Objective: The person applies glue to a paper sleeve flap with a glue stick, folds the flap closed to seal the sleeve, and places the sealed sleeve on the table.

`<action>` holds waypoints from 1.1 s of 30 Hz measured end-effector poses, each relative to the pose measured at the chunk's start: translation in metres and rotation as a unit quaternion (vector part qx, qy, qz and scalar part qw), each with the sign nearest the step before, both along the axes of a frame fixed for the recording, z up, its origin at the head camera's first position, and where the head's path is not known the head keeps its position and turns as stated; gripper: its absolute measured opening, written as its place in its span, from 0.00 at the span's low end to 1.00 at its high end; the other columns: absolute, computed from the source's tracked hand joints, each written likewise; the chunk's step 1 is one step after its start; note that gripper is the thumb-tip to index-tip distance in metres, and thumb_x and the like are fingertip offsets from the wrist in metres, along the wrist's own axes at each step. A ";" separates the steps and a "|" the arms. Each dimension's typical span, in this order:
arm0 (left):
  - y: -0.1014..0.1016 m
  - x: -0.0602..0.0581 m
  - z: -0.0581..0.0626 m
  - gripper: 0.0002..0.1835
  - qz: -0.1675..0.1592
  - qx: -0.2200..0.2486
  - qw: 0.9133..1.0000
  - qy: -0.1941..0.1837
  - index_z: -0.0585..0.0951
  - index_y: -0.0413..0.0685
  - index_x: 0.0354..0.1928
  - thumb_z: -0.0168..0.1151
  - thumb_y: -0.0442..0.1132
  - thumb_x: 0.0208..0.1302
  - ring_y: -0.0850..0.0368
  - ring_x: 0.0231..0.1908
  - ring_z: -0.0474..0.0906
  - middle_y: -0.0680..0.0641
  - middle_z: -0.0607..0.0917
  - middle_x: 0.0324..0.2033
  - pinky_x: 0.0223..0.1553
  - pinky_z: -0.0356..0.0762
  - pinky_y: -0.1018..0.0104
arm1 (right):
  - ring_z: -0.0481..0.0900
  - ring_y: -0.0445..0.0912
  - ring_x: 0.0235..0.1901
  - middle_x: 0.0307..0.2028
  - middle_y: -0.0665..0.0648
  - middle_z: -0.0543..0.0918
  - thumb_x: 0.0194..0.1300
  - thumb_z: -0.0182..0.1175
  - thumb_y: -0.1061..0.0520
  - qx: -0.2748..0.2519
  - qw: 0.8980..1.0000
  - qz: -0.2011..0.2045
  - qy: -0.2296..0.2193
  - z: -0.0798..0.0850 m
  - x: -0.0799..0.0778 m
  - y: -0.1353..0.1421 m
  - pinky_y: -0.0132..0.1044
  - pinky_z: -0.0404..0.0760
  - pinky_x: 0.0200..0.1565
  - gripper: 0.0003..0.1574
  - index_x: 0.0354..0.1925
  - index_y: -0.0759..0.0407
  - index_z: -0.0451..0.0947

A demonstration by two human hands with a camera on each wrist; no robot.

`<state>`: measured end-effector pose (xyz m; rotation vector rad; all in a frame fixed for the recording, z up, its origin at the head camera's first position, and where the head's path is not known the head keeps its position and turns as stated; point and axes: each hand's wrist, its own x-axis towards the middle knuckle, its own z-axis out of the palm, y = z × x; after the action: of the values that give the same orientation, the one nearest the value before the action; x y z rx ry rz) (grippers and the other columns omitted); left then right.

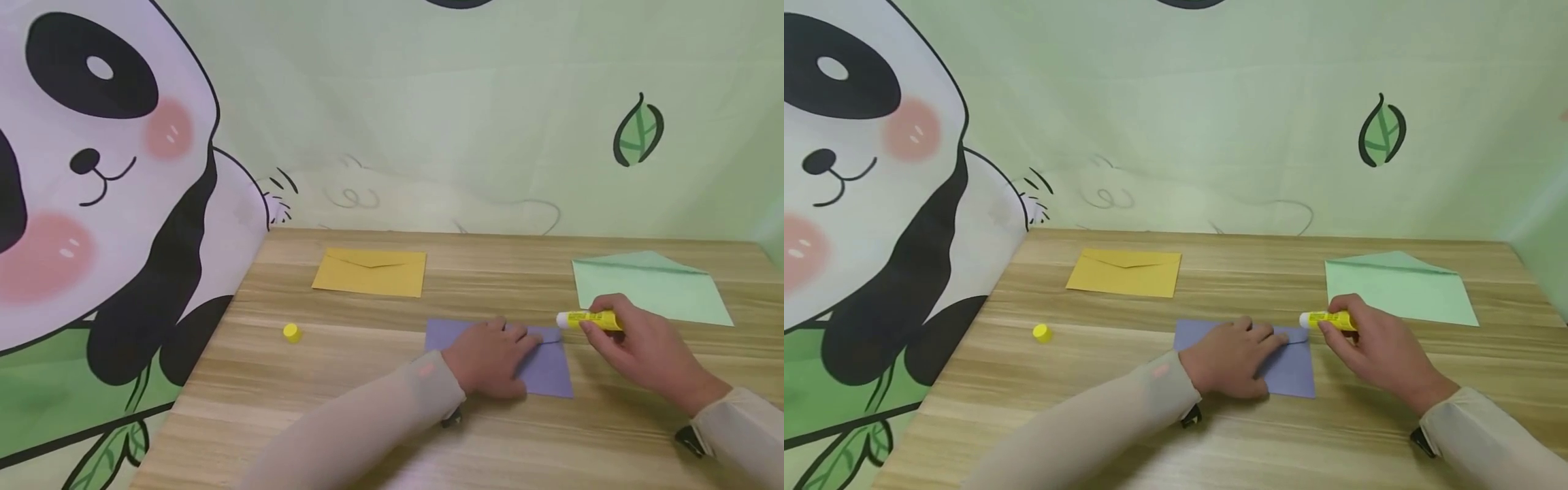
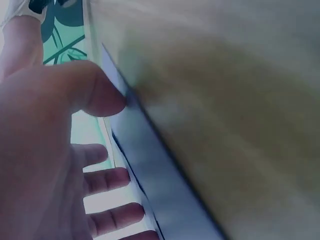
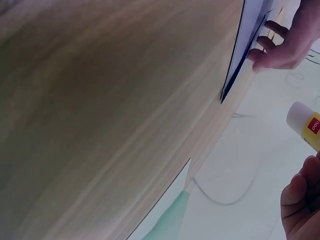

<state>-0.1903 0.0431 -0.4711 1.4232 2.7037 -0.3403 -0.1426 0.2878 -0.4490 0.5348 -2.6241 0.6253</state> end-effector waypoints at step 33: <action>0.022 0.005 -0.002 0.52 0.048 -0.018 0.999 -0.001 0.59 0.72 0.76 0.44 0.86 0.52 0.59 0.59 0.67 0.63 0.66 0.68 0.48 0.74 0.62 | 0.60 0.31 0.18 0.21 0.45 0.71 0.60 0.69 0.60 -0.001 1.000 -0.004 0.013 0.003 -0.002 0.003 0.28 0.64 0.18 0.18 0.45 0.55 0.71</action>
<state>-0.1851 0.0647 -0.4736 1.2780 2.7389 -0.3791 -0.1442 0.2911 -0.4457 0.5276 -2.5995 0.6136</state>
